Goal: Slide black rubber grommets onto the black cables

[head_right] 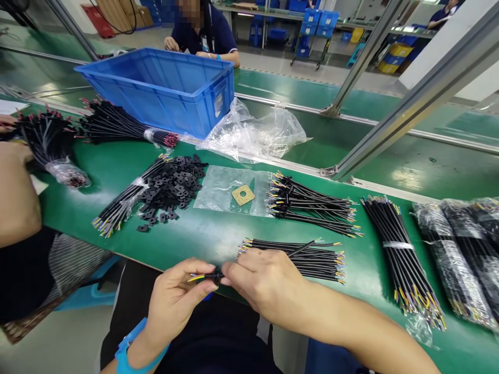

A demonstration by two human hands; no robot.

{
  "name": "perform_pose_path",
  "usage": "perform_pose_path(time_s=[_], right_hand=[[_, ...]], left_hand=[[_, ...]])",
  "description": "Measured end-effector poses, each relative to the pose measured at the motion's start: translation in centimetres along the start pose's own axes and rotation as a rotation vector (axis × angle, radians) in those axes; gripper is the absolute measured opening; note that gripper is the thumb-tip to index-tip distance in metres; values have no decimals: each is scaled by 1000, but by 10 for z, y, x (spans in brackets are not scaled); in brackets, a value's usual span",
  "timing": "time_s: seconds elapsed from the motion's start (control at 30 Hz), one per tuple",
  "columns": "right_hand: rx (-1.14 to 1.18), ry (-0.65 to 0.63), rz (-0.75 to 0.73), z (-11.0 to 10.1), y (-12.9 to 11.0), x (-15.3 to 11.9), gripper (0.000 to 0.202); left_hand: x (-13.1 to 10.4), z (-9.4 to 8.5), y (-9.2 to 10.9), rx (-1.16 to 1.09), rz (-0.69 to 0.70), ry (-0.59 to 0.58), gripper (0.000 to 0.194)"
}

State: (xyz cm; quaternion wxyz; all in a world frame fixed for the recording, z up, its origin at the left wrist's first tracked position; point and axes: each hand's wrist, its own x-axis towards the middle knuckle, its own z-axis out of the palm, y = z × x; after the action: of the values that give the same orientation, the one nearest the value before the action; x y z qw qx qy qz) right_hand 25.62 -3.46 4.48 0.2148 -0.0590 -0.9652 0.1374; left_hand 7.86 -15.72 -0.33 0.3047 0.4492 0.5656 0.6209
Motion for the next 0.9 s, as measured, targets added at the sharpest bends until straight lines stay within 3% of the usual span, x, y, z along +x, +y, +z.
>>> perform_pose_path(time_s=[0.17, 0.27, 0.43, 0.53, 0.7, 0.8, 0.9], right_hand=[[93, -58, 16, 1, -2, 2, 45], [36, -42, 43, -9, 5, -1, 38], [-284, 123, 273, -48, 53, -17, 30], [-341, 193, 425, -61, 89, -29, 32], [-392, 111, 599, -44, 134, -31, 32], [-428, 91, 659, -33, 148, -29, 28], [-417, 54, 667, -37, 150, -28, 30]], left_hand=[[-1, -1, -1, 21, 21, -26, 9], [-2, -8, -12, 68, 1, -24, 17], [6, -33, -52, 445, 44, 104, 32], [14, -41, -67, 594, 165, 7, 29], [20, -42, -73, 662, 347, -76, 26], [24, -45, -78, 685, 371, -79, 27], [26, -49, -82, 700, 330, -110, 27]])
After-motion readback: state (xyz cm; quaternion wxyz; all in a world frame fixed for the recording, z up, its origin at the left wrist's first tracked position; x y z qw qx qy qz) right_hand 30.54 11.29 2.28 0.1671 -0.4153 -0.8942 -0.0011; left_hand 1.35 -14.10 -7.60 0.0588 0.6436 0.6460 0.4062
